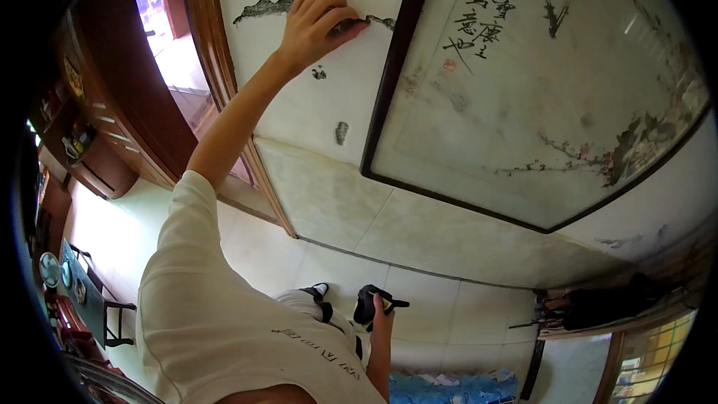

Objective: The person wipes the top and side edges of a wooden door frame with a yellow cloth. They then clean the glass surface and the wooden frame of a large wall-mounted picture using the cloth.

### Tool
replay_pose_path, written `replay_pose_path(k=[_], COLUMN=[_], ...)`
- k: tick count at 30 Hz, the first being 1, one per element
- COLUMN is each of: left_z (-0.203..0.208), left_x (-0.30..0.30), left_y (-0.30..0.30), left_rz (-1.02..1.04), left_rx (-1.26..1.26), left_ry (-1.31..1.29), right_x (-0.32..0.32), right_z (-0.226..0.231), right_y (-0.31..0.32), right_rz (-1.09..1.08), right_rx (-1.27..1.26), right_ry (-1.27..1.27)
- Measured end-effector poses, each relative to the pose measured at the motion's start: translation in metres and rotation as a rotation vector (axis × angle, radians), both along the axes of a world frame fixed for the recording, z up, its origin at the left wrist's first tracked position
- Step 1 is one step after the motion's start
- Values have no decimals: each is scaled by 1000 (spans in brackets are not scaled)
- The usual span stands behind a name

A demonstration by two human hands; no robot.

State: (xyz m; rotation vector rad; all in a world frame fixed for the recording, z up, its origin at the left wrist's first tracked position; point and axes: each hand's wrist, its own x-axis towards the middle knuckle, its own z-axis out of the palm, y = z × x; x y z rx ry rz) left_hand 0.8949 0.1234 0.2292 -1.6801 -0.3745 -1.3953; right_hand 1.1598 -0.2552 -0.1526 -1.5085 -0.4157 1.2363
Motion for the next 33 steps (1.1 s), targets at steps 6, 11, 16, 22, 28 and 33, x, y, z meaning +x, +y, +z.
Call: replay_pose_path(k=[6,11,16,22,28,33], left_z=[6,13,13,-8,-184,-451], left_x=[-5,-7,-8,6,-14,-91], left_y=[5,4,-1,-42,-110,-164], left_rz=[12,6,-2,-251,-515,-205], left_rx=[8,125,57,-255,-1110,-1585], left_ry=[33,53,67,-108,-646,-804], right_x=[3,5,8,12,13,16], right_z=[9,2,4,8,5,-6], right_y=[3,2,1,0,-2,-7], right_rz=[33,-4,4,-9,-76,-50], right_rx=[-49,-85,-46,-74,-51,-65], right_ry=[60,-1,-3,34,136,91])
